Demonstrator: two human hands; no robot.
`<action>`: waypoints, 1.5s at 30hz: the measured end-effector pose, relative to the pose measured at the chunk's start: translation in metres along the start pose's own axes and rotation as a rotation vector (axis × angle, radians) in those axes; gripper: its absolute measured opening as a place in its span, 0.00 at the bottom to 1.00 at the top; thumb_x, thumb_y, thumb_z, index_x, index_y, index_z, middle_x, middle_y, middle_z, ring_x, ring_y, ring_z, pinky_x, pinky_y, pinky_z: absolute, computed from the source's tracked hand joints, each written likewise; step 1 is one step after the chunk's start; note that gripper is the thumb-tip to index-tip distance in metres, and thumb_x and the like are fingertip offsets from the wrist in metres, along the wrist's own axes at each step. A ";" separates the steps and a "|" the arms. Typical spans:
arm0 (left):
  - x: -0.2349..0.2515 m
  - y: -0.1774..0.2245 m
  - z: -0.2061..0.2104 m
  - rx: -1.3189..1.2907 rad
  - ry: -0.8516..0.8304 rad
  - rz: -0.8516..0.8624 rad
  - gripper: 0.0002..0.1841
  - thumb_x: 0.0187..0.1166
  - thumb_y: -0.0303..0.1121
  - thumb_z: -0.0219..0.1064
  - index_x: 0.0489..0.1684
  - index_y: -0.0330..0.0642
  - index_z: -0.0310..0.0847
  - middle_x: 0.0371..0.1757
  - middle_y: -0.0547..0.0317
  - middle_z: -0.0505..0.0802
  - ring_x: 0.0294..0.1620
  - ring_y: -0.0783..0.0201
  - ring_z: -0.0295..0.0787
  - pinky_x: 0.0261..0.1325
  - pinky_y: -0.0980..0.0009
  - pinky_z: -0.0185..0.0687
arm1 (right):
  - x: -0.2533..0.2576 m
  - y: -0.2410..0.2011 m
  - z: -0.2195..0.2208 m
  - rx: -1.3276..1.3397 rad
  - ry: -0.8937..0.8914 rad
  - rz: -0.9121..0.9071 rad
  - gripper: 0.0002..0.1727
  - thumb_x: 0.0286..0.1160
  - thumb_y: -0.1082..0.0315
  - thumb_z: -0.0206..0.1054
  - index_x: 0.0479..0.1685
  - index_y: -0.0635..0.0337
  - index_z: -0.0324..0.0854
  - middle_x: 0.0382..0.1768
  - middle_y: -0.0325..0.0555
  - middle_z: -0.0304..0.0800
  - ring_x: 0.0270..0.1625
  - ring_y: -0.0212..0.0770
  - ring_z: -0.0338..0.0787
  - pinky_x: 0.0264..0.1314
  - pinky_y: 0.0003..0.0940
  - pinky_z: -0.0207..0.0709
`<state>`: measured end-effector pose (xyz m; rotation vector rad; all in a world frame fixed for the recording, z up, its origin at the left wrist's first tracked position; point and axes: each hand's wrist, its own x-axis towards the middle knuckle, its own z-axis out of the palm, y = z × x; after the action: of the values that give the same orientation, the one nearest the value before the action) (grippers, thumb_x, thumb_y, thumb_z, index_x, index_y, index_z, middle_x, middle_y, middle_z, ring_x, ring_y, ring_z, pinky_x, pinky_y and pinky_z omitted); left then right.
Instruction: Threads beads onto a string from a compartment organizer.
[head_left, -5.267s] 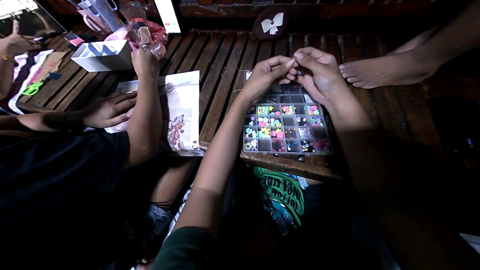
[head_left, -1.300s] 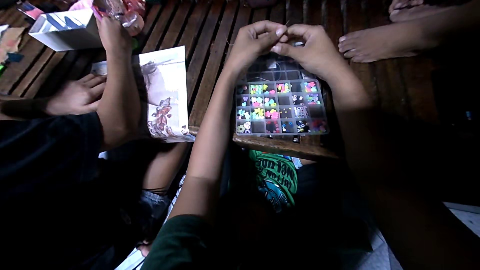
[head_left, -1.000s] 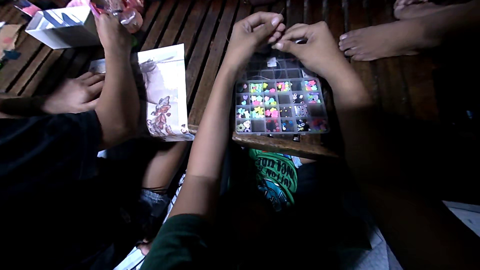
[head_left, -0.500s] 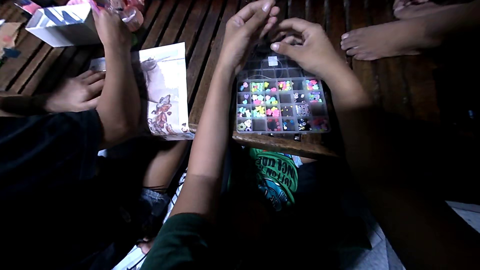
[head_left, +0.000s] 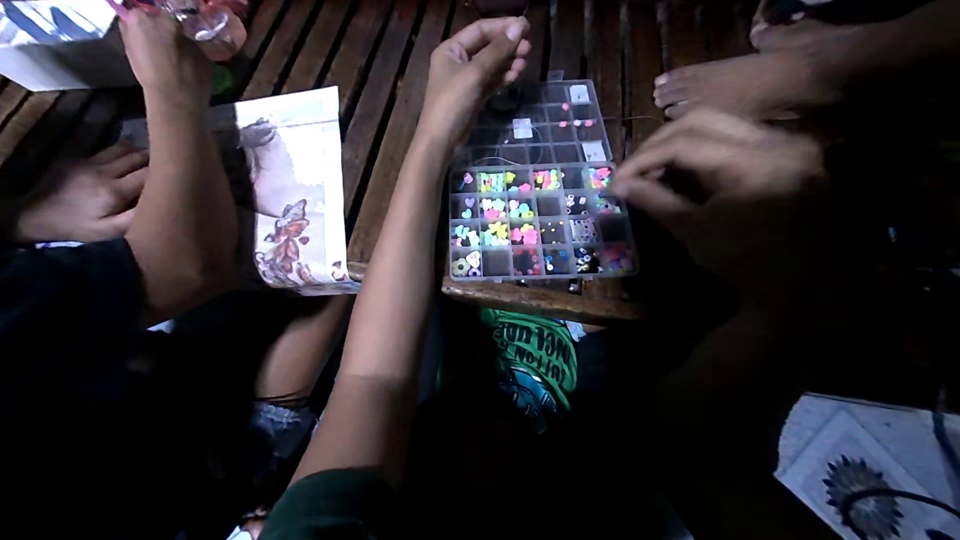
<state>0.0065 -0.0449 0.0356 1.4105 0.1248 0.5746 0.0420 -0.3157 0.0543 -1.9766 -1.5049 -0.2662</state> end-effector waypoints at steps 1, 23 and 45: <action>0.001 -0.001 0.000 -0.003 0.002 0.002 0.07 0.88 0.26 0.59 0.51 0.33 0.82 0.38 0.61 0.91 0.38 0.71 0.89 0.49 0.76 0.87 | -0.016 0.011 0.018 -0.061 0.003 -0.060 0.13 0.84 0.55 0.63 0.50 0.48 0.92 0.51 0.44 0.89 0.53 0.44 0.86 0.55 0.45 0.78; 0.000 0.000 0.000 0.025 -0.011 -0.033 0.07 0.88 0.27 0.60 0.51 0.34 0.82 0.38 0.62 0.91 0.39 0.72 0.89 0.50 0.76 0.87 | -0.018 -0.027 0.038 -0.137 -0.333 0.035 0.03 0.68 0.66 0.77 0.32 0.55 0.92 0.46 0.51 0.91 0.49 0.59 0.87 0.48 0.59 0.75; -0.001 0.001 0.001 0.008 -0.009 -0.034 0.07 0.88 0.25 0.59 0.51 0.32 0.82 0.37 0.60 0.91 0.38 0.71 0.89 0.49 0.76 0.87 | 0.100 0.008 0.007 -0.059 -0.293 0.295 0.13 0.85 0.71 0.63 0.61 0.68 0.83 0.52 0.62 0.87 0.50 0.53 0.87 0.58 0.52 0.77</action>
<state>0.0061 -0.0466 0.0366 1.4161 0.1436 0.5397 0.0802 -0.2334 0.0972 -2.3295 -1.3623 0.1100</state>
